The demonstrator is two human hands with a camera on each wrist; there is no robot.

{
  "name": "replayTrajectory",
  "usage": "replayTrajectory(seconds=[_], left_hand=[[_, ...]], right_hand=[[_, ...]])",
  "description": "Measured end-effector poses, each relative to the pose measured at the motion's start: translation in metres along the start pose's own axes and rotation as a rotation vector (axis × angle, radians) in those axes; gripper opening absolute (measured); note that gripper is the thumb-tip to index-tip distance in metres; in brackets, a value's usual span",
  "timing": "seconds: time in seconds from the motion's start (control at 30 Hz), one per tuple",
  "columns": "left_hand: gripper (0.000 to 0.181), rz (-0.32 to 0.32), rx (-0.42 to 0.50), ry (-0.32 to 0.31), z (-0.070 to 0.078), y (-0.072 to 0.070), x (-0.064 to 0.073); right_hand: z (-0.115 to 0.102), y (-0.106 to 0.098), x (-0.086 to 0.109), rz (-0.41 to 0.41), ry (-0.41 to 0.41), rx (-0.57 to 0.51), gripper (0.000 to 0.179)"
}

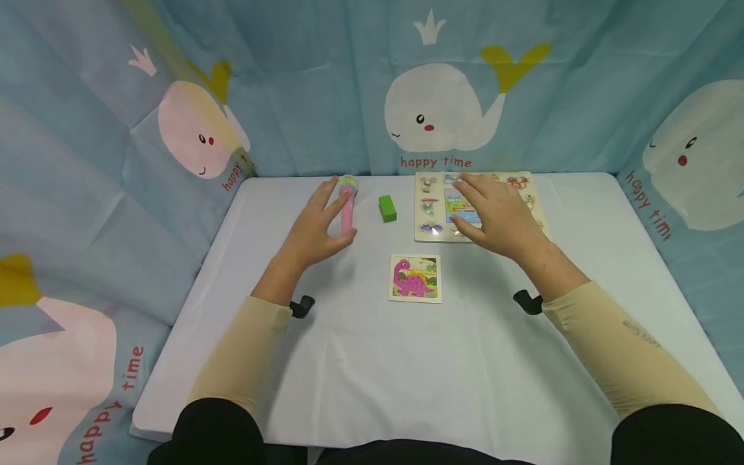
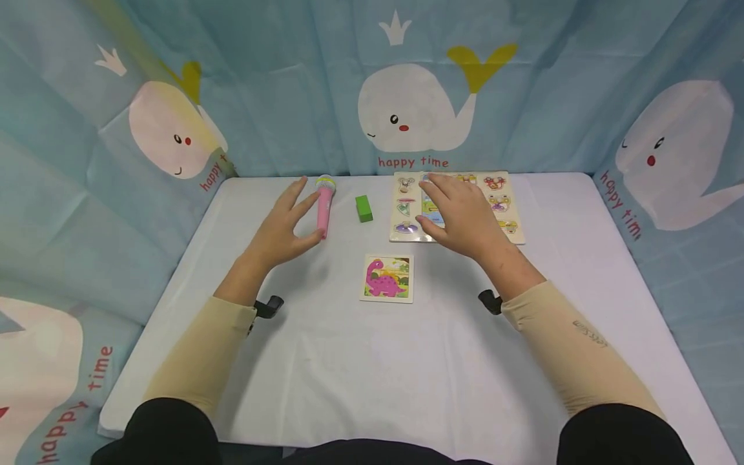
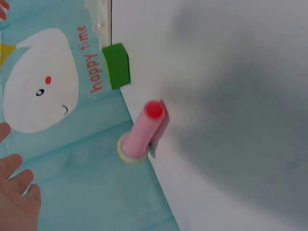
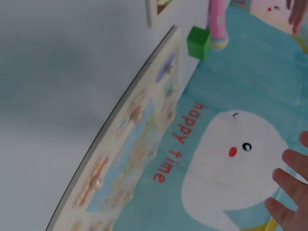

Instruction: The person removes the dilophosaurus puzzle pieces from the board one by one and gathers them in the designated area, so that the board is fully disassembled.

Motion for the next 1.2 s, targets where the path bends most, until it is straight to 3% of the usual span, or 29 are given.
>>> replayTrajectory(seconds=[0.3, 0.57, 0.8, 0.97, 1.2], left_hand=[[0.074, -0.203, 0.116, -0.148, 0.004, 0.056, 0.009], [0.073, -0.338, 0.105, -0.181, 0.006, 0.102, 0.022], [0.076, -0.435, 0.107, -0.231, 0.007, 0.123, 0.03], [0.081, -0.496, 0.087, -0.251, 0.005, 0.134, 0.031], [0.086, -0.54, 0.133, -0.315, -0.004, 0.148, 0.037]], right_hand=[[-0.03, 0.011, 0.007, -0.014, -0.042, -0.085, 0.069], [-0.053, 0.037, 0.014, -0.139, -0.026, -0.17, 0.063], [-0.068, 0.068, 0.02, -0.305, 0.039, -0.225, 0.06], [-0.077, 0.086, 0.022, -0.373, 0.064, -0.278, 0.053], [-0.089, 0.117, 0.019, -0.501, 0.104, -0.371, 0.045]])
Point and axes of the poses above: each hand's wrist, its own x-axis away from the middle knuckle, its own y-axis out of the palm, z = x × y, the point moved 10 cm from there along -x, towards the middle knuckle, and after that the axes turned 14 degrees about x, right-handed, at the moved point
